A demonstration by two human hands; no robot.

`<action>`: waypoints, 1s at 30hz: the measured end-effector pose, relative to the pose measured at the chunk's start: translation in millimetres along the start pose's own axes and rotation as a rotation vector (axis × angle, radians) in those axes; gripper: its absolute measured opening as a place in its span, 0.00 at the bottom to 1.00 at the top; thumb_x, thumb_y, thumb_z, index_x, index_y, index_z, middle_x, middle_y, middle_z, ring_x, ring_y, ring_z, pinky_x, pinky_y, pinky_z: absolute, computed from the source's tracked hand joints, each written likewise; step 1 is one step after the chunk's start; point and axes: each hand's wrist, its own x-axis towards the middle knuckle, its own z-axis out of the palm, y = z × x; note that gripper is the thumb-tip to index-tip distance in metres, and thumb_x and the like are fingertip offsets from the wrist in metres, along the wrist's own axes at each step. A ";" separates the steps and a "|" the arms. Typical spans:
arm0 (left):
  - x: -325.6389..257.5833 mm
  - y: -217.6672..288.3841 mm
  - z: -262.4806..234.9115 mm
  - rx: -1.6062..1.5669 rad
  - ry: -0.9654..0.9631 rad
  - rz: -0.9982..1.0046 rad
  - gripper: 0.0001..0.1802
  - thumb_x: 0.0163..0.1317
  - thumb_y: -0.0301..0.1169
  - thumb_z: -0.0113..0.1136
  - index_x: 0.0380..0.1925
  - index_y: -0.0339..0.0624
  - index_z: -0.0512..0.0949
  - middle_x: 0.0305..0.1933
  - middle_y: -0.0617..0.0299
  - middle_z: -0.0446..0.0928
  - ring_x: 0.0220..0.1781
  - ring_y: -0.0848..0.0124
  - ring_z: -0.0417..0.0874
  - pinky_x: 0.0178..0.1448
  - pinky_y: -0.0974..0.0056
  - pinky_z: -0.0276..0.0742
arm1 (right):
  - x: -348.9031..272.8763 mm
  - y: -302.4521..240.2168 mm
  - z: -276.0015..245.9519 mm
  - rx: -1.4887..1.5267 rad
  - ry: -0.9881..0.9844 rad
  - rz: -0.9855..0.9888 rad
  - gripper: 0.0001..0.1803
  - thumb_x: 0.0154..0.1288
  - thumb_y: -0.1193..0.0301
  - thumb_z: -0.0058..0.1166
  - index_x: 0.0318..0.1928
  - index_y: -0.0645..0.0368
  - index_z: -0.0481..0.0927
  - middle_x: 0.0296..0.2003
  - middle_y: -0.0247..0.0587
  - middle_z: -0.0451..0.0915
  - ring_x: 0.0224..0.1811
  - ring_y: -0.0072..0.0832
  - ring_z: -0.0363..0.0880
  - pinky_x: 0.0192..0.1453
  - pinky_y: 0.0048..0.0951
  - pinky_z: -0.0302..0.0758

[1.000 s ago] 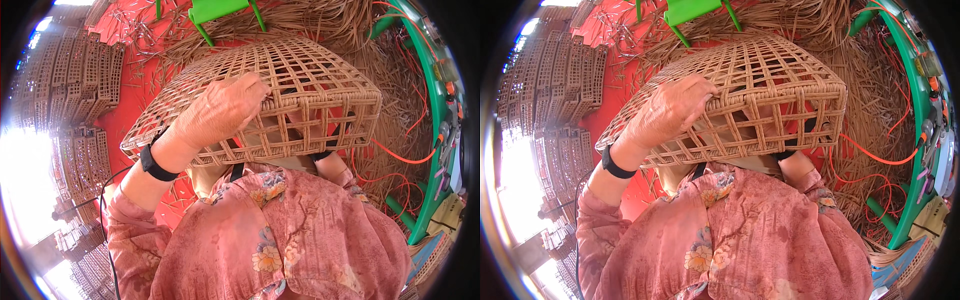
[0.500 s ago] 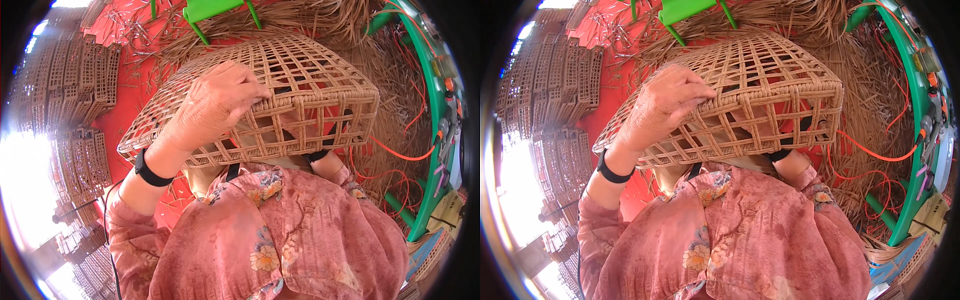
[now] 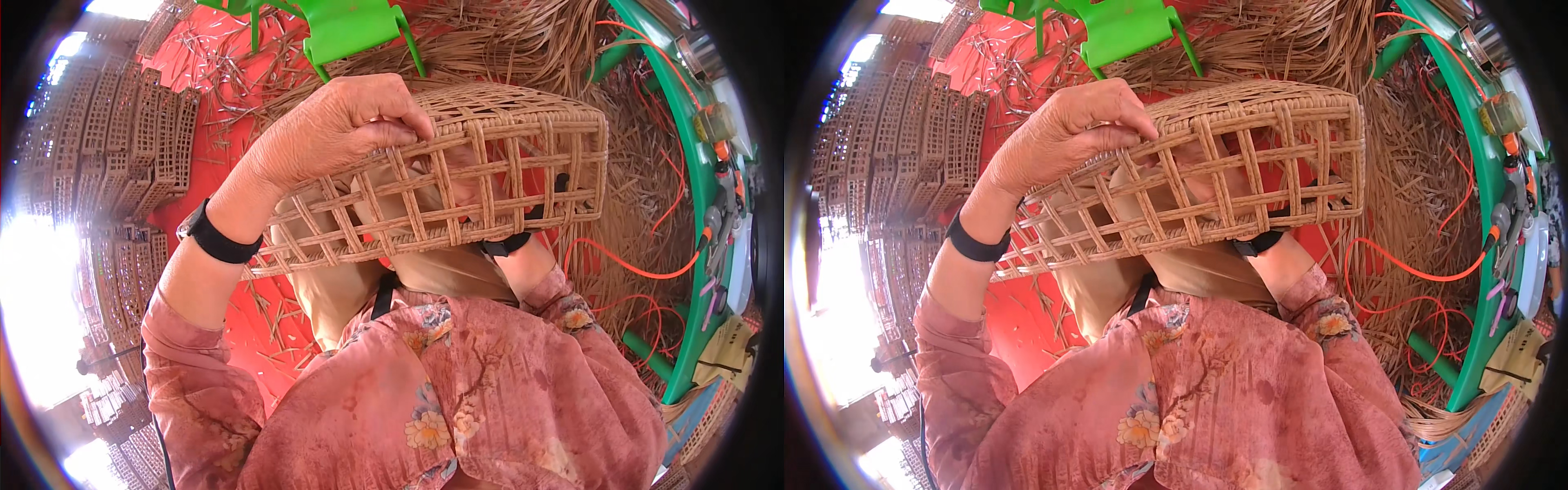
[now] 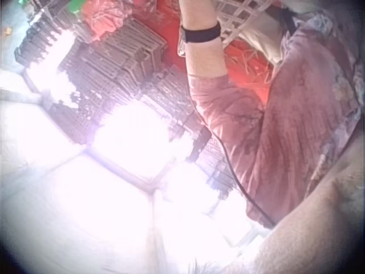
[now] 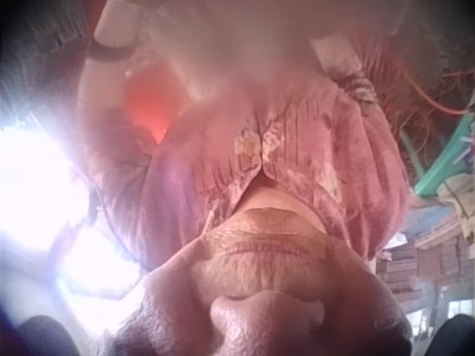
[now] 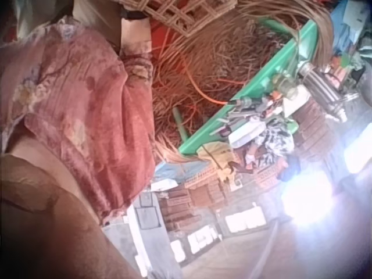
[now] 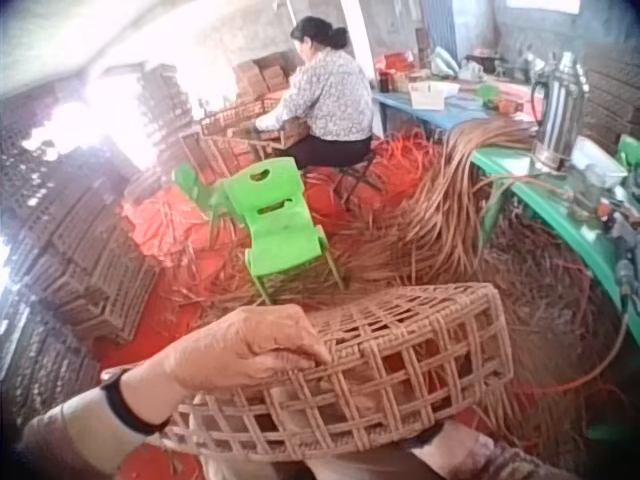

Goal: Weaving a large rectangular wicker basket using strips of material.

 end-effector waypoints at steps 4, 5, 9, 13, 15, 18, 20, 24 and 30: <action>8.7 4.1 -4.7 0.111 -0.026 0.012 0.05 0.59 0.23 0.60 0.36 0.38 0.79 0.38 0.62 0.76 0.44 0.69 0.76 0.51 0.65 0.72 | 1.7 -7.4 -12.6 -0.026 0.084 0.065 0.24 0.71 0.60 0.52 0.62 0.60 0.70 0.58 0.44 0.73 0.61 0.31 0.71 0.69 0.38 0.66; 9.5 2.1 -4.6 0.084 -0.029 -0.010 0.05 0.59 0.23 0.60 0.36 0.38 0.77 0.39 0.63 0.75 0.45 0.71 0.75 0.51 0.66 0.71 | 0.7 -10.0 -14.9 -0.106 0.100 0.050 0.24 0.71 0.60 0.52 0.62 0.60 0.70 0.58 0.44 0.73 0.61 0.31 0.71 0.69 0.38 0.66; 9.9 -3.8 -2.4 -0.033 -0.041 -0.058 0.05 0.60 0.22 0.59 0.35 0.40 0.75 0.43 0.66 0.75 0.46 0.76 0.74 0.51 0.68 0.71 | -2.8 -16.9 -19.5 -0.346 0.153 0.006 0.24 0.71 0.60 0.52 0.61 0.60 0.70 0.58 0.44 0.73 0.61 0.31 0.71 0.69 0.38 0.66; 5.6 -5.8 -1.9 -0.288 0.017 -0.110 0.03 0.62 0.23 0.58 0.35 0.40 0.74 0.43 0.66 0.76 0.47 0.76 0.75 0.52 0.68 0.71 | 5.1 -15.4 -17.9 -0.423 0.159 -0.016 0.24 0.71 0.61 0.52 0.61 0.60 0.70 0.58 0.44 0.73 0.61 0.31 0.71 0.69 0.38 0.66; 5.3 0.4 -11.4 -0.400 0.034 -0.170 0.02 0.63 0.24 0.58 0.35 0.41 0.75 0.41 0.66 0.78 0.46 0.76 0.77 0.53 0.69 0.72 | 13.0 -14.5 -16.6 -0.415 0.151 -0.022 0.24 0.71 0.61 0.52 0.61 0.60 0.70 0.58 0.44 0.73 0.61 0.32 0.71 0.69 0.38 0.66; 3.8 14.0 -29.8 -0.527 0.155 -0.131 0.03 0.63 0.25 0.59 0.36 0.42 0.75 0.38 0.65 0.79 0.45 0.75 0.78 0.54 0.69 0.73 | 18.1 -11.6 -15.9 -0.385 0.153 -0.024 0.24 0.72 0.61 0.52 0.61 0.61 0.70 0.58 0.44 0.73 0.61 0.32 0.71 0.69 0.38 0.66; 3.4 17.7 -36.1 -0.531 0.201 -0.065 0.03 0.62 0.25 0.60 0.36 0.42 0.77 0.38 0.64 0.79 0.43 0.76 0.79 0.52 0.69 0.74 | 17.9 -12.0 -16.4 -0.383 0.156 -0.022 0.24 0.72 0.61 0.52 0.61 0.61 0.70 0.58 0.44 0.73 0.61 0.32 0.71 0.69 0.38 0.66; 8.6 27.3 -20.1 -0.593 0.165 -0.123 0.05 0.63 0.28 0.62 0.38 0.40 0.80 0.36 0.67 0.79 0.40 0.78 0.78 0.48 0.71 0.74 | 19.7 -9.4 -14.3 -0.389 0.155 -0.023 0.24 0.72 0.61 0.52 0.61 0.61 0.70 0.58 0.44 0.73 0.61 0.32 0.71 0.69 0.38 0.66; 16.0 14.2 -23.7 -0.299 -0.047 -0.214 0.07 0.62 0.30 0.63 0.38 0.40 0.80 0.36 0.70 0.79 0.39 0.82 0.76 0.46 0.73 0.72 | 16.2 -8.9 -16.8 -0.425 0.177 -0.024 0.23 0.72 0.61 0.51 0.61 0.61 0.70 0.58 0.44 0.73 0.61 0.32 0.71 0.69 0.38 0.66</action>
